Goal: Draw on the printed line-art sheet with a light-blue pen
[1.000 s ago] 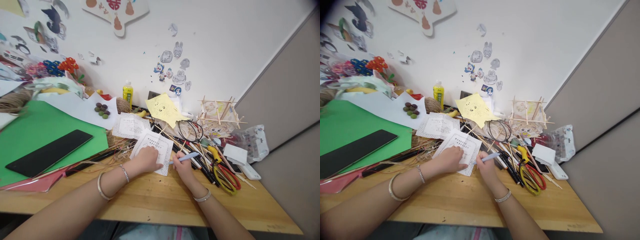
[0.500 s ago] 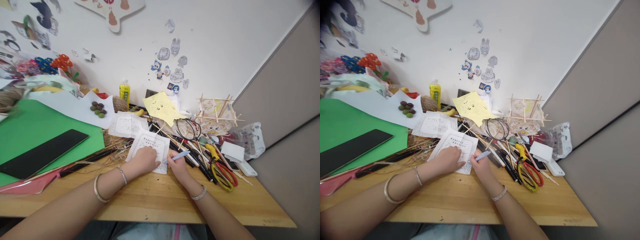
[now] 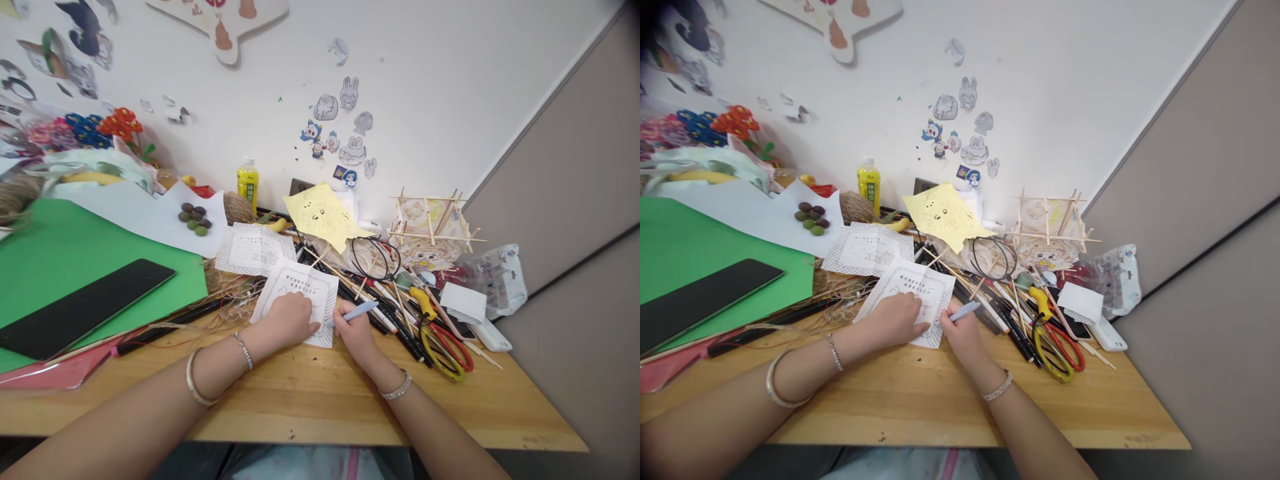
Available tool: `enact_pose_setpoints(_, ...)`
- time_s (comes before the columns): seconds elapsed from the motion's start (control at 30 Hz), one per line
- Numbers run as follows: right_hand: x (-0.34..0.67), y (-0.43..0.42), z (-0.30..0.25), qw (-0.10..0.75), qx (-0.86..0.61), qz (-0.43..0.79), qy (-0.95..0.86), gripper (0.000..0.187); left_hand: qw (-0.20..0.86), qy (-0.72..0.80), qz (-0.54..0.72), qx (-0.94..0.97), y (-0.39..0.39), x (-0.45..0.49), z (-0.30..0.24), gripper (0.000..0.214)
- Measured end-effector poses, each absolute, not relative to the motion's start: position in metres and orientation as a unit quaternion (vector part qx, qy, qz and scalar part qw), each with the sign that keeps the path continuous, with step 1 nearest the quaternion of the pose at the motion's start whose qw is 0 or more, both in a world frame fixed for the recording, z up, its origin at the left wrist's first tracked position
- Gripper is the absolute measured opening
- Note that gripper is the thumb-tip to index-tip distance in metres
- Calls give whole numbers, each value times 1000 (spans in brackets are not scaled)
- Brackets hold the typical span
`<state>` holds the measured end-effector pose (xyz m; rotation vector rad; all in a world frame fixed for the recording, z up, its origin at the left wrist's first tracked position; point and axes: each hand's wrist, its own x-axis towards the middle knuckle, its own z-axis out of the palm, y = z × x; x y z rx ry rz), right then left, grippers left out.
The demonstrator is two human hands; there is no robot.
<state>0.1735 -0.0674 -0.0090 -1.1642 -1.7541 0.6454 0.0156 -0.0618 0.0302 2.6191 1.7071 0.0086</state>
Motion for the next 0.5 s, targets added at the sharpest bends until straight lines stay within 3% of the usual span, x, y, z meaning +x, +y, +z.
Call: enact_pose_setpoints(0.5,174,-68,-10,462,-469,259,-707,26,10,545,2,839,-62,16,31,45)
